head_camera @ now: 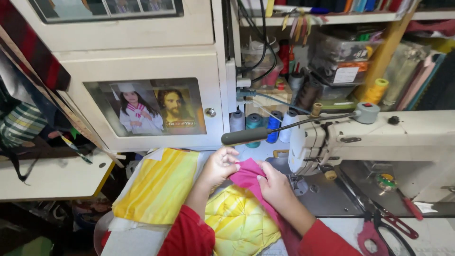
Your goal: Sewing a pink fabric binding onto the edge of a yellow quilted fabric piece using an industrial sewing machine
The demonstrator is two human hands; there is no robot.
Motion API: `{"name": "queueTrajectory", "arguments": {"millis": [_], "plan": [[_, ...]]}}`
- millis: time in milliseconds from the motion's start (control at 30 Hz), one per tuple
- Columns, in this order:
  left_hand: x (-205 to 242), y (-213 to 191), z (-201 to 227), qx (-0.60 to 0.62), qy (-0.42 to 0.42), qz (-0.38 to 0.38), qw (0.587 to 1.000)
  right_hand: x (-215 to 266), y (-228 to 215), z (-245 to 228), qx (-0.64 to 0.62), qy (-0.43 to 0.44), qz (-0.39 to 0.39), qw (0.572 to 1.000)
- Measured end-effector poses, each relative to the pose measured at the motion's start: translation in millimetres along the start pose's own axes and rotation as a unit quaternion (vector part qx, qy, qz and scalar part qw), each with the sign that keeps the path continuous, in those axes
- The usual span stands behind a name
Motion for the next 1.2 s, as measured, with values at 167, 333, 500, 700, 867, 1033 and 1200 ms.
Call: {"name": "queueTrajectory", "arguments": {"millis": [167, 333, 500, 700, 867, 1033, 1200], "plan": [[15.7, 10.9, 21.8, -0.039, -0.033, 0.051, 0.997, 12.1, 14.9, 0.9, -0.001, -0.131, 0.051, 0.990], [17.3, 18.3, 27.2, -0.030, -0.065, 0.124, 0.990, 32.7, 3.3, -31.1, 0.119, -0.221, 0.066, 0.966], [12.6, 17.4, 3.7, 0.016, -0.062, 0.121, 0.991, 24.4, 9.8, -12.9, 0.026, -0.177, 0.064, 0.982], [26.5, 19.3, 20.2, 0.063, -0.073, 0.029, 0.995, 10.4, 18.4, 22.7, -0.227, -0.001, 0.032, 0.973], [35.9, 36.4, 45.9, 0.051, -0.009, -0.050, 0.997, 10.6, 16.6, 19.1, -0.406, 0.064, -0.011, 0.912], [26.1, 24.4, 29.7, 0.037, 0.009, -0.006, 0.999, 9.0, 25.0, 35.5, -0.465, 0.120, -0.042, 0.876], [27.8, 25.0, 33.6, 0.049, -0.002, 0.017, 0.999, 27.5, -7.8, 8.7, -0.119, 0.017, -0.078, 0.990]]}}
Point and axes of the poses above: each hand's wrist, its own x-axis away from the middle knuckle, its own y-axis out of the palm, z = x × y, the point moved 4 cm from there along -x, towards the middle knuckle, and after that the axes turned 5 degrees about x, right-handed, at the moved point
